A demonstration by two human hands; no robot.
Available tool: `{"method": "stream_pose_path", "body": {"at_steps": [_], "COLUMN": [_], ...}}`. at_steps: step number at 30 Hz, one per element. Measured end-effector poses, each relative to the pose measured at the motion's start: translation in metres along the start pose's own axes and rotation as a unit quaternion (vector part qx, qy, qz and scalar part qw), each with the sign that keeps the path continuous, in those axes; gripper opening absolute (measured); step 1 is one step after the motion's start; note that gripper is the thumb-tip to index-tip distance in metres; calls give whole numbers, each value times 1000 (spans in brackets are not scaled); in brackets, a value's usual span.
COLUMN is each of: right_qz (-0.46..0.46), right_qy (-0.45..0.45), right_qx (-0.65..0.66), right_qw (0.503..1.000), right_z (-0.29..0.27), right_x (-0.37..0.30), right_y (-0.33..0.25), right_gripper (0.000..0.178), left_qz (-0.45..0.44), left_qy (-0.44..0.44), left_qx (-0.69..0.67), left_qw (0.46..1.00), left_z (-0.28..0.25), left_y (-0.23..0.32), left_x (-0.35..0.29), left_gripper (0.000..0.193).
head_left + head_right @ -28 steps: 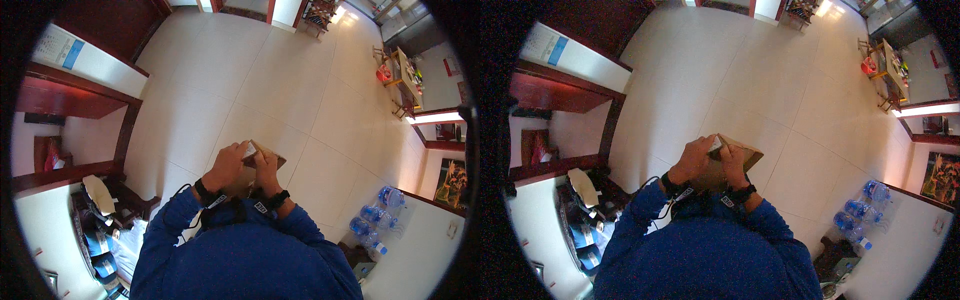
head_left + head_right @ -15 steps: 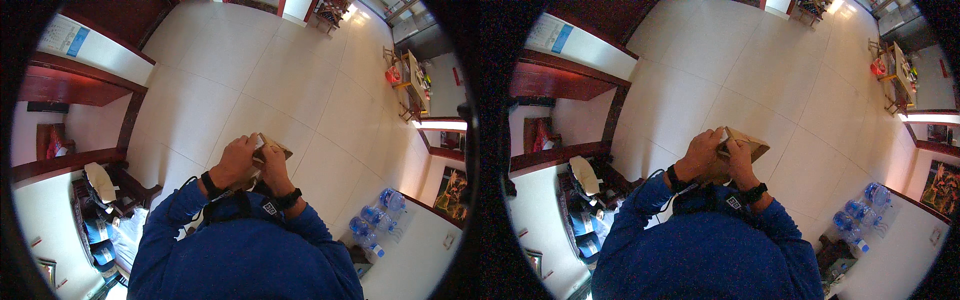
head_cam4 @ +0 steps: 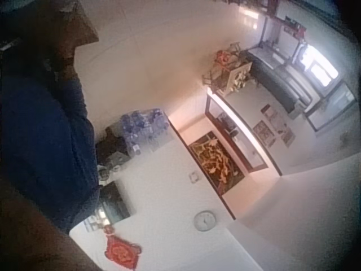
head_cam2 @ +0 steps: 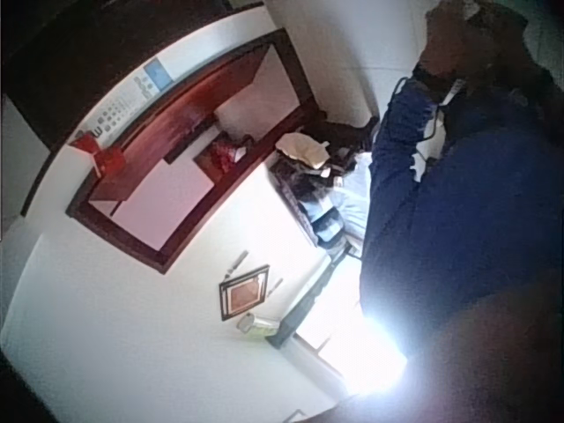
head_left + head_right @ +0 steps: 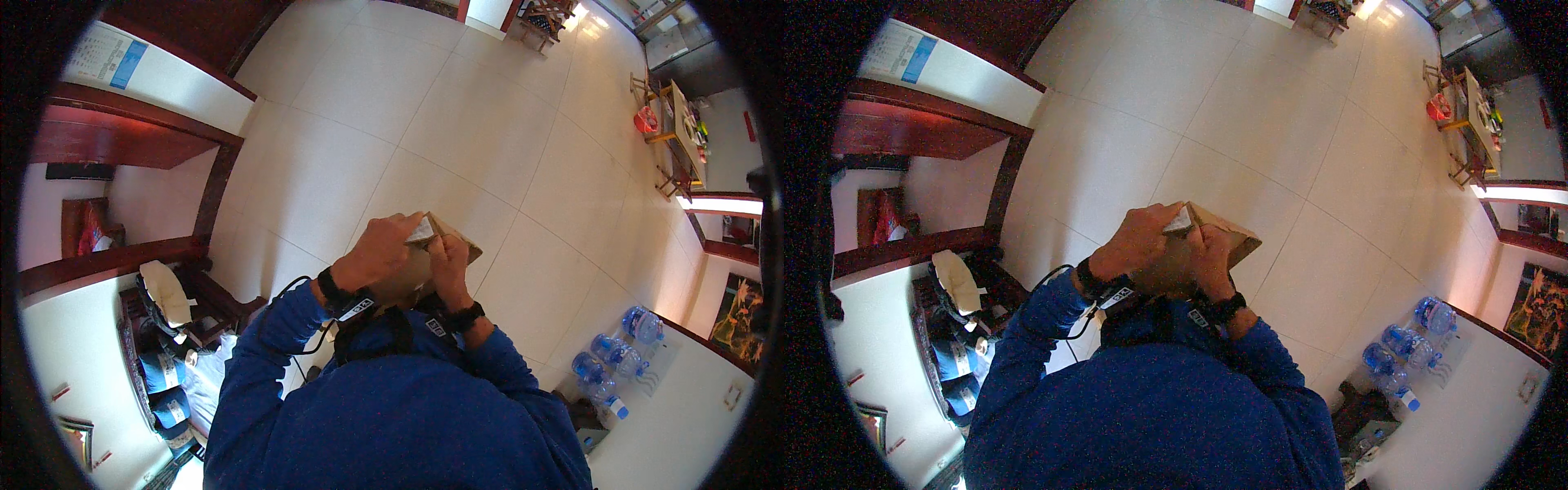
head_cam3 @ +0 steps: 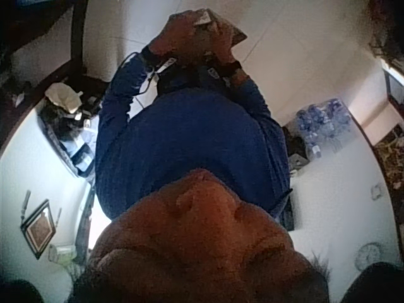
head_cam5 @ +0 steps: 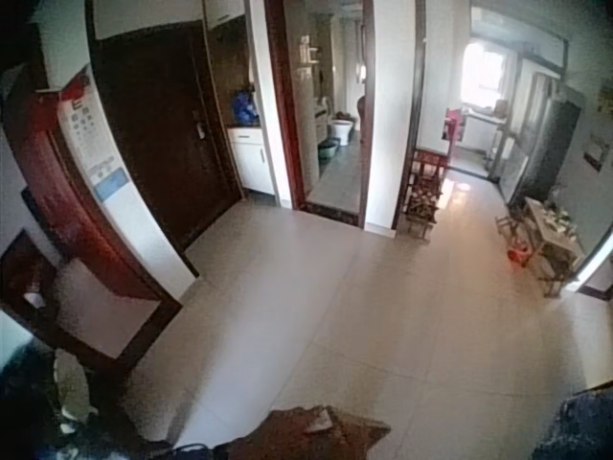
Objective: The person packs prepackaged food containers into a black insulated bag and a green reusable bag, then folds a cardboard box. The person handles the containers one by one, places them into the bags, and finally folds the box flaps.
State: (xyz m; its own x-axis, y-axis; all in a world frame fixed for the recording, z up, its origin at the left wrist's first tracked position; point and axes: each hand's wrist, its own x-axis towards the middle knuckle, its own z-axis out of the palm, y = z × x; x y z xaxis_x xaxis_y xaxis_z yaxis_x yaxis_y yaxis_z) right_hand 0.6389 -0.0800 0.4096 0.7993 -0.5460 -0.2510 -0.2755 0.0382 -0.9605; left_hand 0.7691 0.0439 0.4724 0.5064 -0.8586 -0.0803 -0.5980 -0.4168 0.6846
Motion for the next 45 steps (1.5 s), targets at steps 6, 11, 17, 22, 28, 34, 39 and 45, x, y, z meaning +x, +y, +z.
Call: {"method": "stream_pose_path", "body": {"at_steps": [6, 11, 17, 22, 28, 34, 39, 45], "right_qz": [16, 64, -34, -59, 56, -42, -269, -150], "right_qy": [-10, -54, -100, -80, -61, -94, -105, -185], "right_qx": [-4, 80, -7, -62, 7, -55, -102, -163], "right_qw": [1000, 993, 994, 993, 997, 993, 952, 957], "right_z": [3, 4, -1, 2, 12, 7, 3, -4], "right_x": [6, 0, 3, 1, 3, 6, 9, 17], "right_y": [3, -16, -19, -8, -3, -6, -6, 4], "right_gripper": [37, 32, 23, 27, 36, 28, 23, 23], "left_qz": [9, -27, -11, -33, -55, -44, -27, 11], "left_qy": [13, -30, -15, -6, 6, 14, 6, 27], "left_qx": [-5, -5, 23, 49, 75, 46, 0, -64], "left_qw": [1000, 999, 1000, 998, 996, 998, 1000, 998], "left_z": [-1, -6, 2, 9, 9, -5, -15, -29], "left_y": [-3, -8, -12, -2, 11, 15, 13, 10], "left_x": [1, -1, -3, -4, -5, -6, -9, -9], "left_gripper": [51, 57, 51, 56, 55, 54, 52, 30]}}
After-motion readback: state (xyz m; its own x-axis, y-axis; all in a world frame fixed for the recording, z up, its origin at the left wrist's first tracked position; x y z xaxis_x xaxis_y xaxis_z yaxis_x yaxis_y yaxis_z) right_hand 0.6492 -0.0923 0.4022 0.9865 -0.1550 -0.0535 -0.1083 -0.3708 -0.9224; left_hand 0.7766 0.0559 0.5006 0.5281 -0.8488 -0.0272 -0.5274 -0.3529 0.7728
